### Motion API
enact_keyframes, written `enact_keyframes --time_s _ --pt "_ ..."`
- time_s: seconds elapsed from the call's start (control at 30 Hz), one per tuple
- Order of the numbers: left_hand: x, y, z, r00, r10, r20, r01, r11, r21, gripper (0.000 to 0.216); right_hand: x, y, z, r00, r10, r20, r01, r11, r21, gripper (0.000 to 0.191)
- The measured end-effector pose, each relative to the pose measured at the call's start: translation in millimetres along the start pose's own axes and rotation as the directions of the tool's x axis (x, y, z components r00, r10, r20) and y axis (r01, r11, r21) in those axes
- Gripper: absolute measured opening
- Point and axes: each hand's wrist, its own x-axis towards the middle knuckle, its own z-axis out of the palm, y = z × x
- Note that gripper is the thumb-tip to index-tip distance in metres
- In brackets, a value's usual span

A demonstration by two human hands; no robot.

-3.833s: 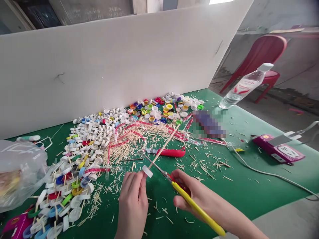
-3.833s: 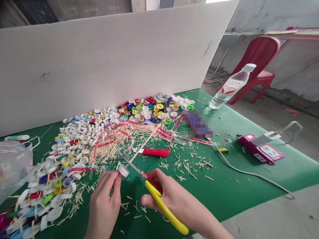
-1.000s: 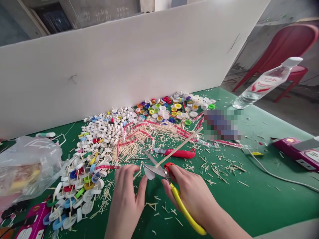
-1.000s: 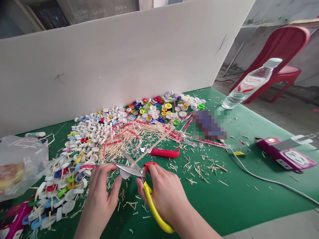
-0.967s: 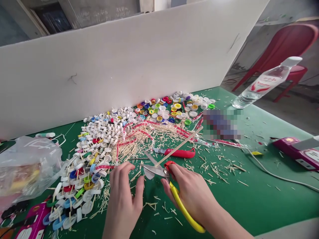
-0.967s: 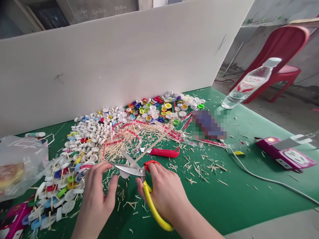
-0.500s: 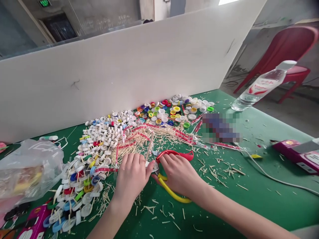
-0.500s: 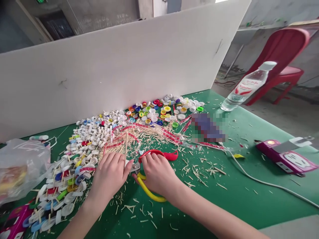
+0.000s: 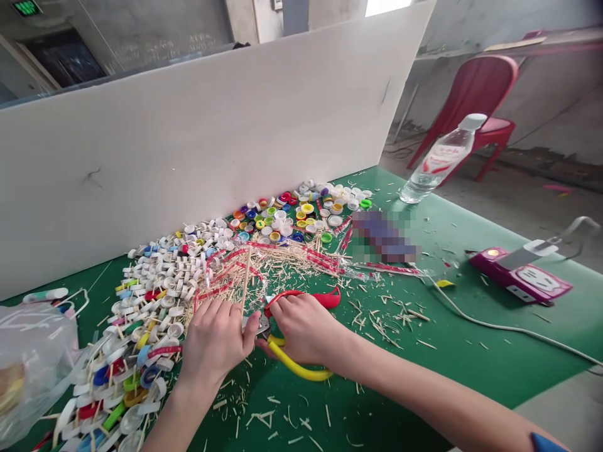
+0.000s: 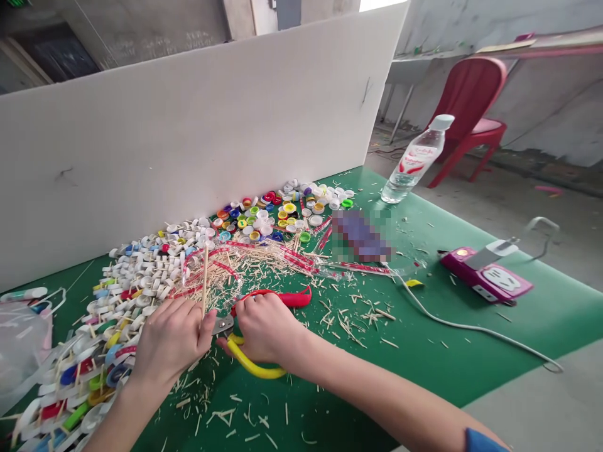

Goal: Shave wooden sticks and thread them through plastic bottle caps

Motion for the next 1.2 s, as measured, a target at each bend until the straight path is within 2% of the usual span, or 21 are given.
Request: enact_keyframes --time_s 0.27,0.4,0.47,0.53,0.6,0.67,0.7,0.73,0.8,0.9,0.97,1.03,1.1,1.2 --pt "10 1 2 0.998 -0.05 0.028 0.051 0.998 -0.034 0.046 5 5 -7 0.998 0.015 0.055 -0.016 1.0 0.025 0.064" --pt "6 -6 2 0.997 -0.076 0.022 0.078 0.995 -0.062 0.04 8 5 -4 0.999 0.03 0.028 -0.03 0.999 0.01 0.064" --pt "0 -13 2 0.996 -0.089 -0.02 0.087 0.992 -0.091 0.034 10 6 -2 0.997 0.082 -0.008 -0.082 0.997 0.009 0.067" --pt "-9 -19 5 0.977 -0.182 -0.11 0.163 0.974 -0.158 0.034 11 8 -1 0.988 0.151 -0.036 -0.15 0.988 0.027 0.068" --pt "-20 -19 11 0.912 -0.374 -0.172 0.317 0.904 -0.287 0.037 10 11 -2 0.976 0.208 -0.056 -0.205 0.977 0.058 0.068" --pt "-30 -13 20 0.83 -0.545 -0.12 0.454 0.785 -0.421 0.036 8 14 -3 0.967 0.241 -0.079 -0.234 0.968 0.091 0.066" --pt "-35 -9 25 0.808 -0.586 -0.058 0.498 0.733 -0.464 0.034 6 15 -3 0.964 0.251 -0.091 -0.241 0.965 0.107 0.065" --pt "-39 -3 30 0.803 -0.596 -0.008 0.516 0.701 -0.492 0.032 5 15 -3 0.96 0.259 -0.104 -0.246 0.962 0.121 0.065" --pt "-45 7 38 0.829 -0.558 0.045 0.495 0.693 -0.524 0.027 2 15 -1 0.956 0.264 -0.131 -0.245 0.959 0.145 0.063" --pt "-48 19 46 0.874 -0.485 0.038 0.424 0.722 -0.547 0.02 0 13 3 0.952 0.253 -0.173 -0.226 0.96 0.164 0.06" --pt "-49 23 48 0.882 -0.468 0.05 0.41 0.712 -0.57 0.018 -1 12 7 0.951 0.23 -0.206 -0.199 0.967 0.159 0.058" --pt "-50 27 50 0.881 -0.464 0.097 0.417 0.661 -0.623 0.02 -1 10 12 0.95 0.199 -0.241 -0.169 0.976 0.139 0.056" --pt "-50 30 50 0.847 -0.504 0.168 0.465 0.551 -0.693 0.024 -1 10 15 0.947 0.171 -0.272 -0.143 0.983 0.119 0.055" --pt "-49 35 48 0.746 -0.607 0.276 0.551 0.329 -0.767 0.029 -2 8 19 0.94 0.159 -0.303 -0.134 0.986 0.103 0.053"
